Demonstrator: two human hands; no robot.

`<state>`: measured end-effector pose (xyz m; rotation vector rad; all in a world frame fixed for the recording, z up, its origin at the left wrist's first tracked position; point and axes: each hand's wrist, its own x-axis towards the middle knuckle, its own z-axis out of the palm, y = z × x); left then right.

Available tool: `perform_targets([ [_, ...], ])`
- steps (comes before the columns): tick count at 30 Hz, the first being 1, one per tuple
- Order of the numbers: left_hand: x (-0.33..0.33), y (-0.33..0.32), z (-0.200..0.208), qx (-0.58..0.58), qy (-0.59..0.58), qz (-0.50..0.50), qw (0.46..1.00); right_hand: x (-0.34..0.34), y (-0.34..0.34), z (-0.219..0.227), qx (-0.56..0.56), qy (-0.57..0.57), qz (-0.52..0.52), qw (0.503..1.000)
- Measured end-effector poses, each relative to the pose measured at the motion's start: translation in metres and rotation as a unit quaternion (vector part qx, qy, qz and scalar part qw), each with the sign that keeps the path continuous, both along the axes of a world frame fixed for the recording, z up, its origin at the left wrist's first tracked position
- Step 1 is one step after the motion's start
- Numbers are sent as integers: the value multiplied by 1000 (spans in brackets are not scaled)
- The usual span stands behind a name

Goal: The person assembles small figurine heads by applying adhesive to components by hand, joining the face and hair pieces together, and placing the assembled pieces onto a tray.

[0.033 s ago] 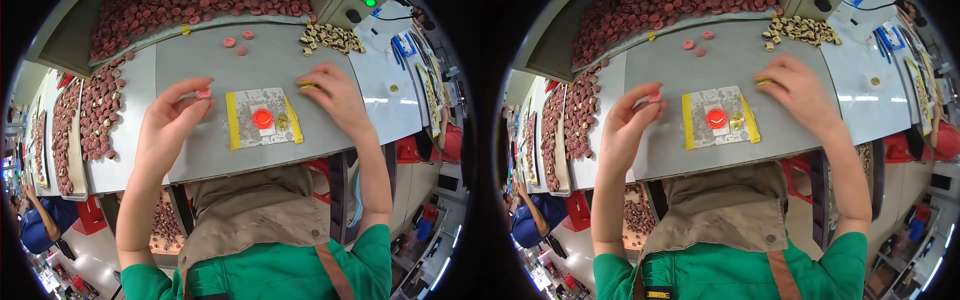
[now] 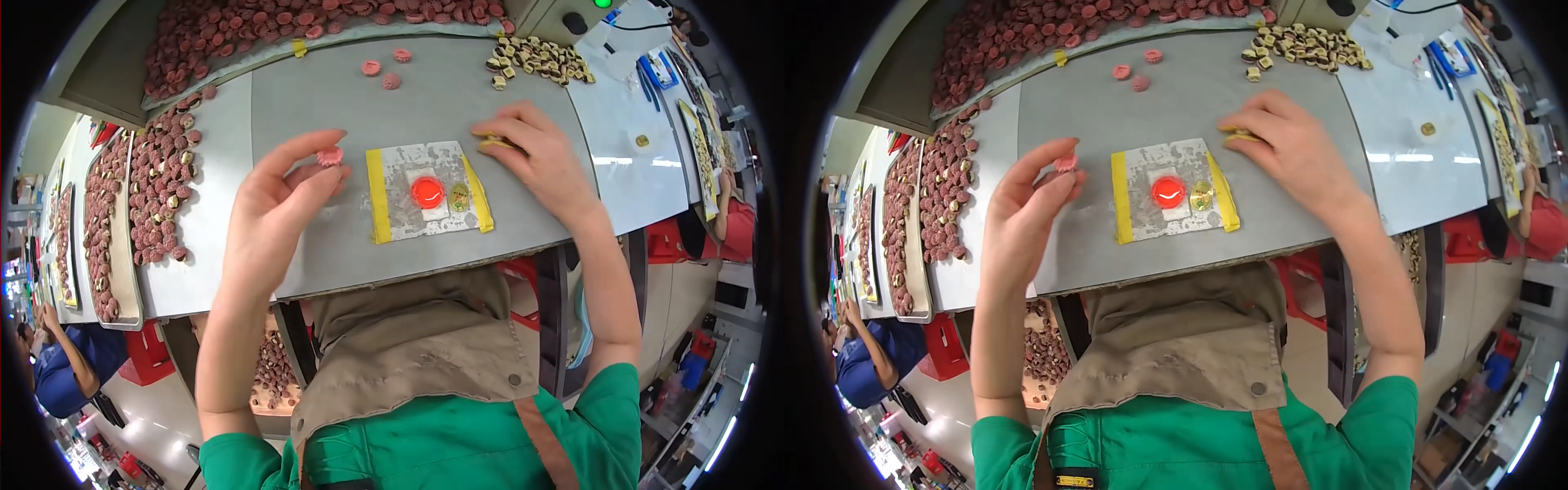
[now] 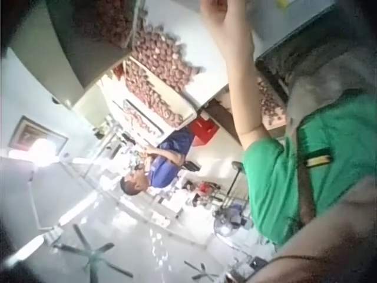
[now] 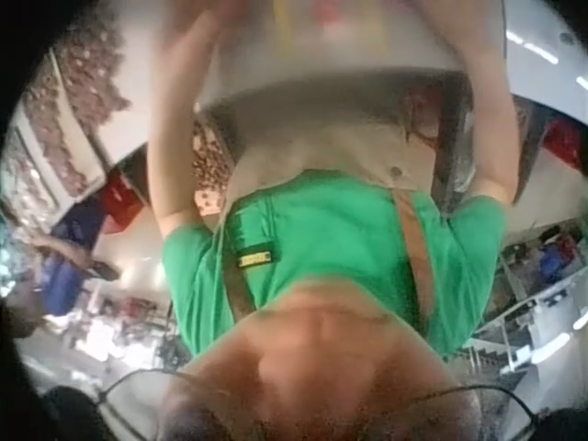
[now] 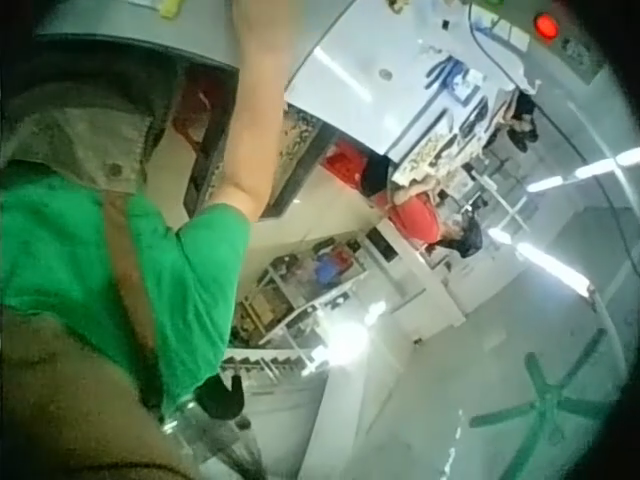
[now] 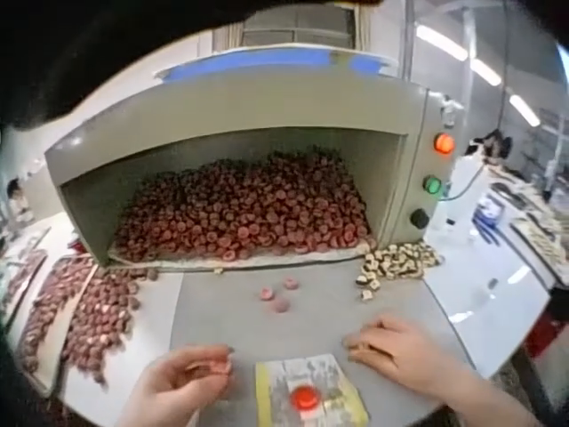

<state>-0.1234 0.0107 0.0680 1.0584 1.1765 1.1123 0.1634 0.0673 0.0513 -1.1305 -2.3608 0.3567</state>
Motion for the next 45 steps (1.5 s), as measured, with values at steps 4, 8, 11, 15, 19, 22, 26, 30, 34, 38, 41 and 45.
perform_targets([
  [4, 10, -14, -10, -46, -180, -4, 983, -14, -1, -2, -6, 18, -7, 1000],
  [8, 19, -24, -21, -49, -296, -40, 953, -15, -13, 17, -87, 41, -60, 994],
  [11, 18, -25, -22, -56, -313, -45, 947, -16, -15, 21, -98, 28, -82, 991],
  [15, 17, -24, -25, -63, -344, -42, 936, -19, -13, 19, -29, -33, -37, 998],
  [19, 17, -26, -25, -68, -377, -53, 922, -24, -15, 22, 2, -75, -48, 996],
  [22, 14, -28, -28, -53, -381, -52, 922, -30, -18, 30, -44, -72, -50, 995],
  [26, 16, -28, -27, -65, -364, -47, 928, -54, -41, 41, -105, 6, 6, 994],
  [30, 17, -29, -25, -44, -335, -40, 940, -64, -47, 31, -46, -46, 41, 997],
  [34, 17, -29, -30, -27, -330, -53, 942, -69, -48, 23, -34, -40, 38, 998],
  [38, 19, -30, -26, -39, -335, -30, 941, -67, -48, 22, -15, -43, 61, 997],
  [41, 20, -30, -28, -23, -351, -29, 936, -66, -48, 19, 5, -48, 53, 997],
  [45, 21, -33, -26, -23, -334, -30, 942, -64, -49, 17, -21, -22, 43, 999],
])
